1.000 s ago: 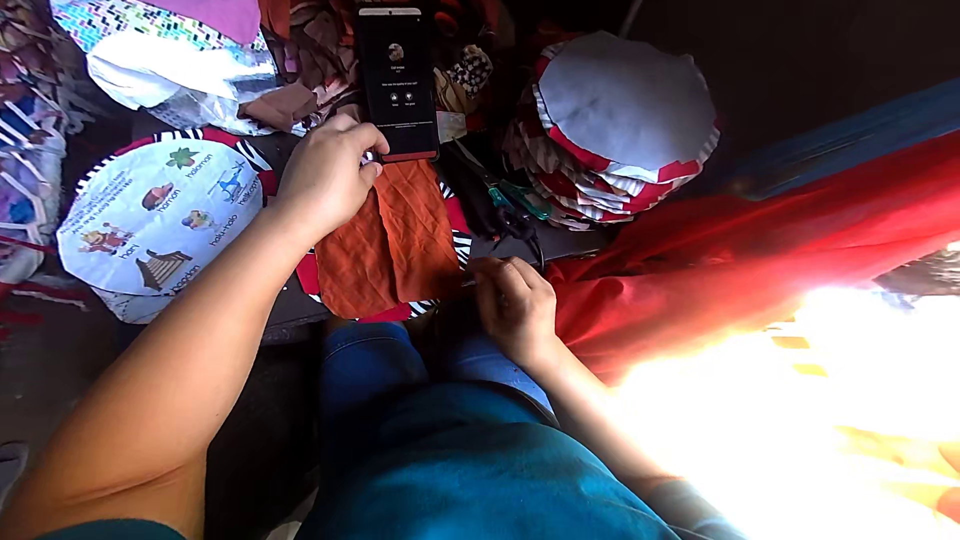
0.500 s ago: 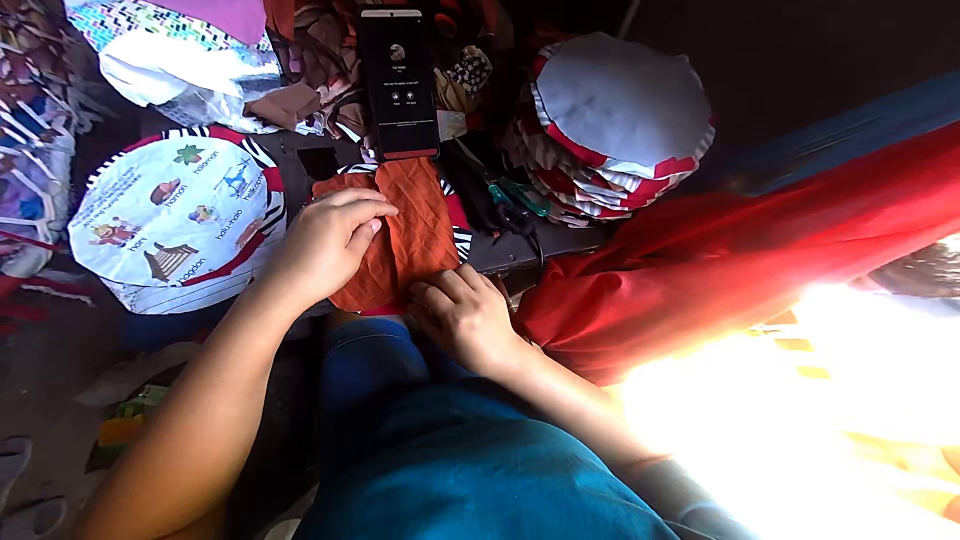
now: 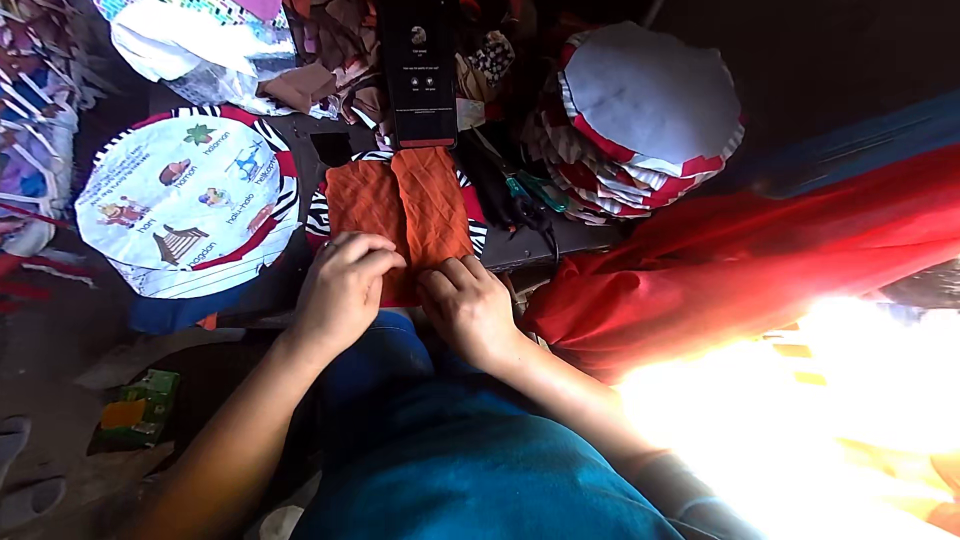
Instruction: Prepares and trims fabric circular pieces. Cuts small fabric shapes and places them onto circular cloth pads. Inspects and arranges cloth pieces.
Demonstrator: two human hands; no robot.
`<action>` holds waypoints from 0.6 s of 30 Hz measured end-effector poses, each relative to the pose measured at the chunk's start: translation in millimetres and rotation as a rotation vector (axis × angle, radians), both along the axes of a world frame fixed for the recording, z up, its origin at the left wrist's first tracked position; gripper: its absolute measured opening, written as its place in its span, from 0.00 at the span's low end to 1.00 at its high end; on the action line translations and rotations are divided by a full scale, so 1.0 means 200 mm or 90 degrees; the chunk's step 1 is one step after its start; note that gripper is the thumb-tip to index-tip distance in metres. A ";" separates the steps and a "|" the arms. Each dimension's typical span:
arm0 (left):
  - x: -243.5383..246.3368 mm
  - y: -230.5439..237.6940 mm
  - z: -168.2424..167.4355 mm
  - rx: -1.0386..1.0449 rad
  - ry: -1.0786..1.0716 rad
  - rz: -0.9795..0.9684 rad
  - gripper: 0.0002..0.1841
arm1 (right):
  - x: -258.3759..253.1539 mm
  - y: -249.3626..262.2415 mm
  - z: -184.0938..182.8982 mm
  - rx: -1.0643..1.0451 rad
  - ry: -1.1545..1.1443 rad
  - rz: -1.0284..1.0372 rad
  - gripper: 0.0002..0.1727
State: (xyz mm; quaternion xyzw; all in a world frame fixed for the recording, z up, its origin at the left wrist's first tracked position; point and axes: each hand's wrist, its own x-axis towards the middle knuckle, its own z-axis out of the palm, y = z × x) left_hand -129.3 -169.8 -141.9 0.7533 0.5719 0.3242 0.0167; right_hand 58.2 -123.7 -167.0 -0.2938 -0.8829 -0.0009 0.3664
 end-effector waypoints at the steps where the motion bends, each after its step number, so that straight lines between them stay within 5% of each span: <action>1: 0.01 -0.01 -0.02 0.012 0.003 -0.001 0.16 | 0.00 0.00 0.00 -0.001 0.006 0.001 0.06; 18: 0.06 0.00 -0.03 0.030 0.038 0.030 0.18 | 0.02 -0.03 0.00 0.057 -0.037 0.027 0.06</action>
